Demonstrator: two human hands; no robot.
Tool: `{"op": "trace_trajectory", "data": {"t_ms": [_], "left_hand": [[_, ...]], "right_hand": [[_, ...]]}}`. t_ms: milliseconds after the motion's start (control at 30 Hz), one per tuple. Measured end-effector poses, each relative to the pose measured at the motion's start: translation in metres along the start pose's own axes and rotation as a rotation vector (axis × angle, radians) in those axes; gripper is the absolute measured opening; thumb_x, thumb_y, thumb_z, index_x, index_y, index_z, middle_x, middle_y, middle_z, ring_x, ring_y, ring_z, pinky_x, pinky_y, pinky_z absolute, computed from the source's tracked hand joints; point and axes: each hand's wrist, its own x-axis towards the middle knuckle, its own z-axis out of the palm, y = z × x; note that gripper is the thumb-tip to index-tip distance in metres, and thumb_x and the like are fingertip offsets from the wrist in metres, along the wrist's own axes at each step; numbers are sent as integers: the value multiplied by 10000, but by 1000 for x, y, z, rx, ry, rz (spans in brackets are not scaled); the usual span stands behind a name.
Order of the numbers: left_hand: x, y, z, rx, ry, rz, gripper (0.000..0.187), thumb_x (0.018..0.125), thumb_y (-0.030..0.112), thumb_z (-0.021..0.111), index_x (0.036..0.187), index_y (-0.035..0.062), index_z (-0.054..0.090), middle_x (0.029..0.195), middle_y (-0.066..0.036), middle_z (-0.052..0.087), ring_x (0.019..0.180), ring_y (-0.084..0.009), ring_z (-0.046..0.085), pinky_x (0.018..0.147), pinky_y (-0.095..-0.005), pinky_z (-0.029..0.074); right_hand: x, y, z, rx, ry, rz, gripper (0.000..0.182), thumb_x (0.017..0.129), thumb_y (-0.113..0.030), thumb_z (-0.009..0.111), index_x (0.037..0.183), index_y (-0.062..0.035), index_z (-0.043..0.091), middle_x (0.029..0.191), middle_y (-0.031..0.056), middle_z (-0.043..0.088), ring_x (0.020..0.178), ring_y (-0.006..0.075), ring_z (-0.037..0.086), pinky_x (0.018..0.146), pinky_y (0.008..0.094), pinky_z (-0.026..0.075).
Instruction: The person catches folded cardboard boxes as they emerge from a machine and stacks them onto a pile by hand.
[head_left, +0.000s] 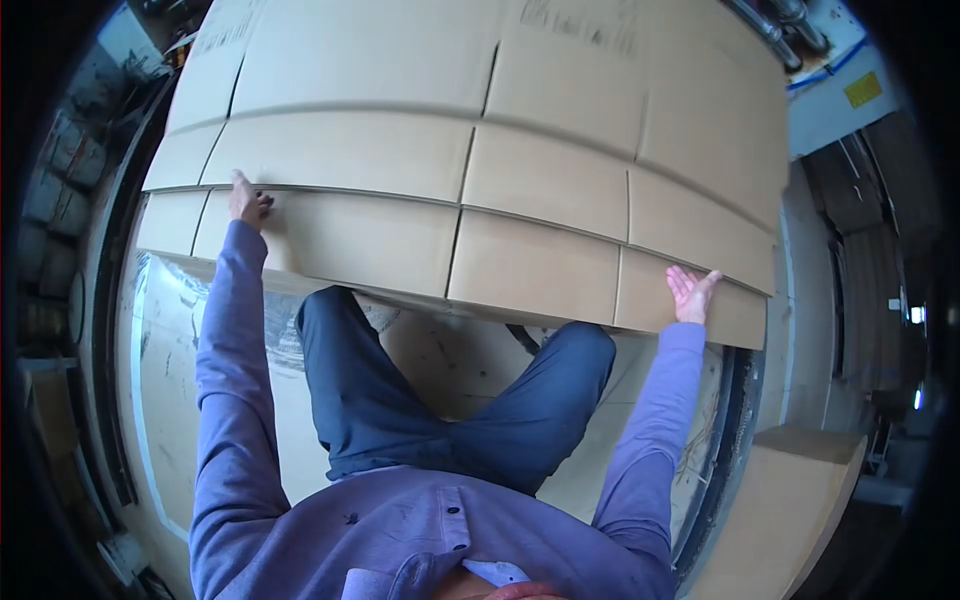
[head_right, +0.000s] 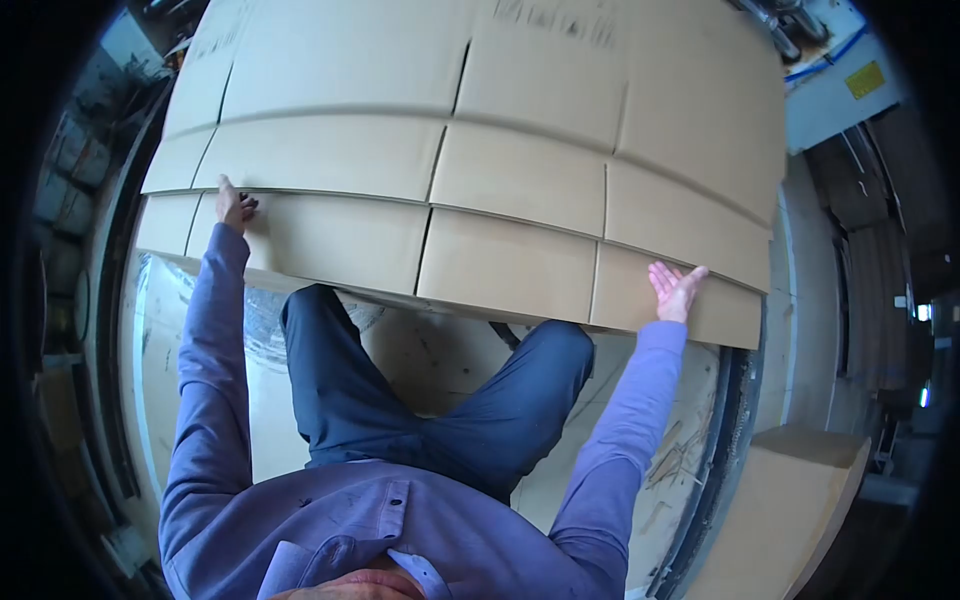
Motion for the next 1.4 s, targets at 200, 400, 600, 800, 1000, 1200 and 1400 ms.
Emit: {"op": "trace_trajectory", "data": {"t_ms": [200, 400, 600, 800, 1000, 1200, 1400], "left_hand": [[-16, 4, -1, -31, 10, 66, 881, 759, 711, 348, 1051, -112, 460, 836, -160, 558, 654, -226, 615, 509, -323, 524], [-21, 8, 2, 13, 13, 67, 782, 747, 650, 470, 1085, -54, 485, 855, -149, 544, 639, -221, 589, 498, -347, 500], [-5, 18, 1, 160, -72, 57, 551, 707, 475, 583, 1030, 29, 571, 944, -141, 525, 639, -227, 520, 524, -364, 465], [-5, 24, 13, 283, 47, 70, 592, 728, 503, 513, 1035, -1, 552, 1120, -148, 468, 910, -267, 491, 630, -405, 446], [-7, 25, 10, 540, 11, 157, 687, 766, 599, 390, 1062, 0, 551, 988, -156, 559, 776, -253, 552, 611, -383, 463], [38, 11, 4, 599, -22, 180, 721, 758, 635, 402, 1059, 1, 568, 986, -152, 560, 737, -249, 551, 567, -380, 455], [14, 5, 5, 321, -133, 138, 480, 807, 466, 495, 893, 2, 584, 738, -96, 530, 633, -192, 513, 487, -332, 428]], "right_hand": [[2, -2, 10, -127, 78, 37, 1074, 693, -794, 296, 1232, 135, 259, 1068, 263, 515, 915, 291, 581, 801, 300, 487], [-4, -6, 34, -333, 304, -7, 886, 724, -727, 404, 1085, 81, 447, 850, 193, 585, 692, 229, 612, 595, 290, 514], [12, -3, 38, -587, 365, -26, 731, 737, -655, 494, 903, 55, 541, 744, 133, 590, 566, 194, 590, 477, 284, 492], [13, -11, 38, -673, 307, 29, 767, 735, -694, 446, 939, 42, 511, 745, 110, 560, 548, 188, 584, 442, 271, 477], [9, -20, 47, -776, 258, 88, 744, 794, -664, 361, 1004, 40, 480, 759, 110, 559, 547, 195, 592, 420, 274, 470], [6, -23, 47, -693, 295, 131, 641, 864, -572, 300, 1032, 22, 474, 773, 123, 569, 536, 206, 596, 418, 296, 490], [21, -21, 37, -520, 226, 170, 517, 900, -430, 351, 1165, 13, 389, 971, 185, 529, 795, 274, 596, 598, 369, 535]]}}
